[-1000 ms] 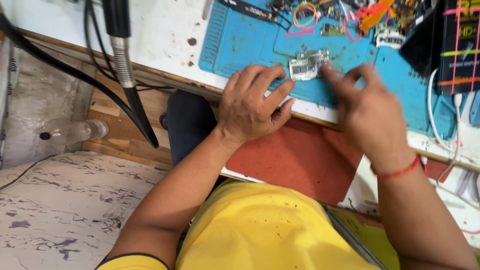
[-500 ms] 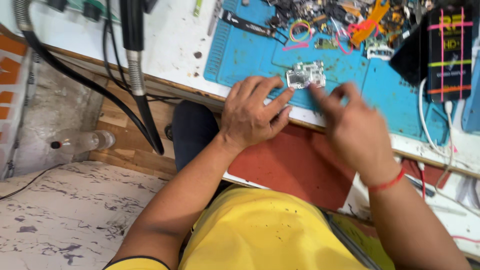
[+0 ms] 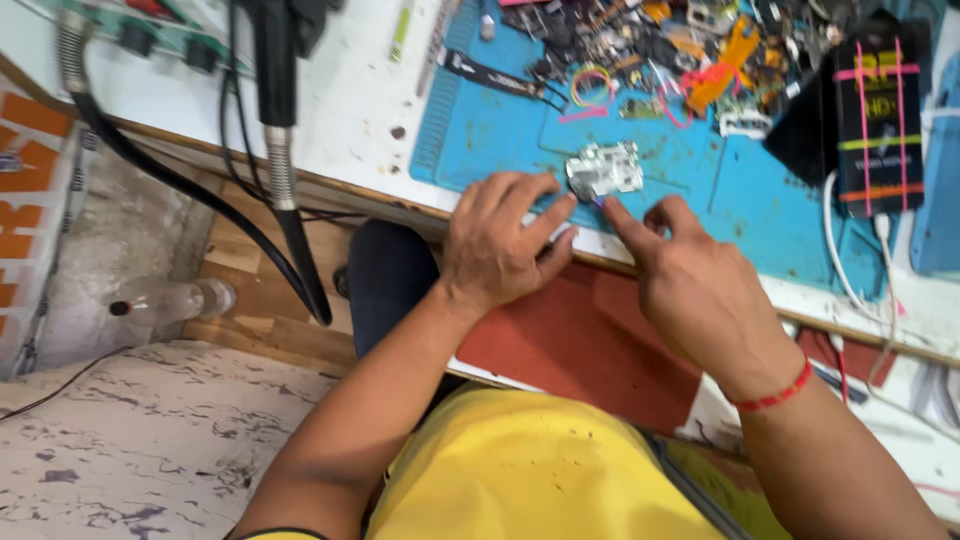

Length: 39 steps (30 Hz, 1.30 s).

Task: The person works on a circuit board by hand and with a blue cleaning brush. They move the brush across the components and flip the board over to continue.

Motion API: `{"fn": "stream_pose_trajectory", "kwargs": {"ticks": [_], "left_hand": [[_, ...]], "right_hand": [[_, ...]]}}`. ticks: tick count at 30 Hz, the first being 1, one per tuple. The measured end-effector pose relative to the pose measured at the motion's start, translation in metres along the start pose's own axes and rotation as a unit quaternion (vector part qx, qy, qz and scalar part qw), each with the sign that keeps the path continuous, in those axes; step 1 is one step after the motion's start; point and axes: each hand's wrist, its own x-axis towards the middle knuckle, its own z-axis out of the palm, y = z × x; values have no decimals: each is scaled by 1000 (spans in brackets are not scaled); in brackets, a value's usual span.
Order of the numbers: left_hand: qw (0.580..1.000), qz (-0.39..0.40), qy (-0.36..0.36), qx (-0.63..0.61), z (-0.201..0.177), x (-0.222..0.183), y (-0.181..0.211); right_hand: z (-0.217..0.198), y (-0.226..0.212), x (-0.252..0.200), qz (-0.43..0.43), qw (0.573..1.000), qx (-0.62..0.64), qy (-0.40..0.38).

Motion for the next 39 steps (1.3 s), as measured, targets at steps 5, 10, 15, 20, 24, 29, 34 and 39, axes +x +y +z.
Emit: {"fn": "stream_pose_trajectory", "kwargs": {"ticks": [5,10,15,20,24,29,34,39], "left_hand": [[1000,-7,-10,-18,-2,-4,3],[1000,-4,-1,-12,-5,-1,4],[1000,-1,7,-11,-5,2,3],[1000,-2,-3,-12,-3,-2,4],[1000,1,8,-12,1,-3,3],[1000,-5,17,-11,0,-3,3],[1000,1,2,-9,-2,-2,4],[1000,-11,6,5,-1,-3,7]], "right_hand": [[4,12,15,11,1000,-1,5],[-2,21,20,9,1000,-20,-3],[3,23,20,-34,999,36,3],[-2,23,14,9,1000,13,-18],[-1,27,16,16,999,46,-5],[4,23,16,14,999,47,-12],[-16,55,19,12,999,21,-23],[-19,55,52,-104,991,-31,-80]]}}
